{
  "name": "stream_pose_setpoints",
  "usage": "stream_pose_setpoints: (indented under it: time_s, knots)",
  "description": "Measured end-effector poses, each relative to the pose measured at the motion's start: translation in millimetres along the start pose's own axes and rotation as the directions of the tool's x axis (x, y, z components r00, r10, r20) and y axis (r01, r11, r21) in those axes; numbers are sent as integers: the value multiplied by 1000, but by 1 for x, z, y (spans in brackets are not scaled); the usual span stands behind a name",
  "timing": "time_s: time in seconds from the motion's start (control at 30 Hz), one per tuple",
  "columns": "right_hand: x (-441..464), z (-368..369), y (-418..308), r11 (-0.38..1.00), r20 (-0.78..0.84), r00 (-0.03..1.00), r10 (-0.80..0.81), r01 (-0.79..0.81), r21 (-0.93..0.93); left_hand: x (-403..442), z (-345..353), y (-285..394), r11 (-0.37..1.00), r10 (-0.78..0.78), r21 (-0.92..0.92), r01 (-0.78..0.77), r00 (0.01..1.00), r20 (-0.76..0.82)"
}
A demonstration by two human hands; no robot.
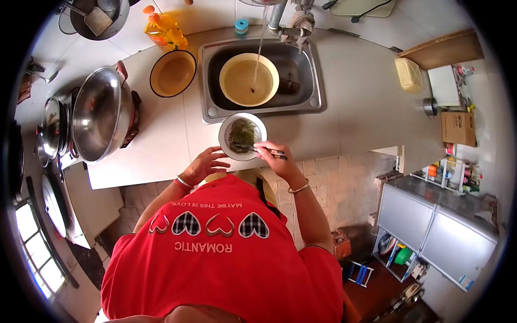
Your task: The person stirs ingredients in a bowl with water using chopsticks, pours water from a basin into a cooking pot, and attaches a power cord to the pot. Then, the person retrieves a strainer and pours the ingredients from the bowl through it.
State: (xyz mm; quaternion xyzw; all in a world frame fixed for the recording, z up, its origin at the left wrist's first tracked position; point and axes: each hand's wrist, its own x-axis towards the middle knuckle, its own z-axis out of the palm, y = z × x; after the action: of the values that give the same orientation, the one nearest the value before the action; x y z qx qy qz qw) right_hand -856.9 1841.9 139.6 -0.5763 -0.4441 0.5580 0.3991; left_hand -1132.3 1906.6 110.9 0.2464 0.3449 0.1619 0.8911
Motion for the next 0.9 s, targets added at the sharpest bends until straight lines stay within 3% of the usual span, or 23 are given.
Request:
stream_pose_setpoints:
  time_s: [0.1, 0.13, 0.27, 0.37, 0.4, 0.5, 0.53, 0.63, 0.67, 0.77, 0.87, 0.9]
  knots:
    - [5, -31, 5, 1000, -156, 988, 14, -17, -19, 21, 12, -7, 1000, -6, 6, 6, 997, -81]
    - [11, -32, 9, 996, -282, 959, -16, 40, 79, 25, 11, -13, 1000, 7, 23, -5, 996, -89]
    - [23, -41, 18, 968, 204, 966, -157, 192, -164, 35, 28, -21, 998, -12, -65, 1, 987, -159]
    - [21, -57, 11, 990, 173, 980, -101, 116, -77, 41, 27, -37, 993, 39, -101, -59, 980, -195]
    - [24, -59, 7, 995, 44, 998, -50, 53, -82, 42, 27, -43, 990, 28, -127, -55, 979, -200]
    - [35, -50, 12, 982, 130, 981, -143, 157, -103, 51, 28, -50, 980, 30, -184, -69, 978, -209]
    - [36, -50, 13, 976, 262, 955, -142, 180, -127, 52, 31, -52, 975, 47, -203, -92, 976, -214]
    - [29, -61, -4, 971, 248, 954, -169, 205, -125, 56, 40, -49, 970, 97, -197, -141, 972, -215]
    - [25, -69, -14, 996, 142, 987, -78, 83, -28, 56, 39, -49, 969, 105, -199, -147, 972, -210]
    - [12, -88, -26, 979, -16, 998, 64, -60, 193, 55, 36, -52, 957, 121, -241, -164, 976, -183]
    - [4, -73, 0, 996, 77, 996, -40, 47, -81, 58, 30, -55, 949, 118, -277, -150, 985, -129]
    - [0, -71, -6, 991, 60, 998, -11, 19, -131, 60, 28, -55, 947, 121, -286, -149, 986, -112]
